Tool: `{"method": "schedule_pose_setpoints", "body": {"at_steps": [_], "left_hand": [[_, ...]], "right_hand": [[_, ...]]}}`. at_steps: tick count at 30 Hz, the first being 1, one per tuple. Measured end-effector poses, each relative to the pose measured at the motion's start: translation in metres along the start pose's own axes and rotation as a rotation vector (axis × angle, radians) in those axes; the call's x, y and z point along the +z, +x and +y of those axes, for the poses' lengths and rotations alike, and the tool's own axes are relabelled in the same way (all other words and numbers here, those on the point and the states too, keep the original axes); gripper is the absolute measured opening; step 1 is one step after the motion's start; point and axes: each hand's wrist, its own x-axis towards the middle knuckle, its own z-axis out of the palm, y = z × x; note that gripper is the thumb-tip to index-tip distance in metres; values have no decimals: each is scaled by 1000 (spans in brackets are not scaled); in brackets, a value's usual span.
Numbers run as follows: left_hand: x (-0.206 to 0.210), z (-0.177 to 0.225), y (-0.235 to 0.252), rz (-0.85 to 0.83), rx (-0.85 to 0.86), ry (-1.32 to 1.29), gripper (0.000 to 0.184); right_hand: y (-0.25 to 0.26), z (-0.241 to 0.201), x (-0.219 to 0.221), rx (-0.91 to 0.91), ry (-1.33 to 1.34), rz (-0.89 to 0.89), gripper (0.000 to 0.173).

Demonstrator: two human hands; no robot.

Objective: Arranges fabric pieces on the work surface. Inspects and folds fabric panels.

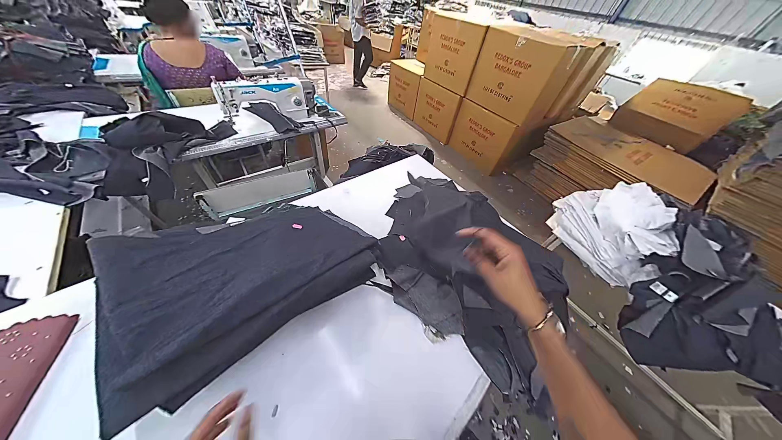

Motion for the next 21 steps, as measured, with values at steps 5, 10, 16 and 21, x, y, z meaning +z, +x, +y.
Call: {"method": "schedule_pose_setpoints", "body": {"at_steps": [5,10,16,21], "left_hand": [[80,51,-30,-333,374,20,63],[69,44,-77,-584,405,-94,29],[-28,25,-189,-475,-81,-228,24],[-53,79,-189,-378,-29,-155,35]], "right_hand": [[-132,-70,64,-190,296,-747,20],[-191,-136,65,-457,820,-895,18],[-202,-128,32,-326,772,-600,25],[-198,-107,12,-47,377,-145,18]]}}
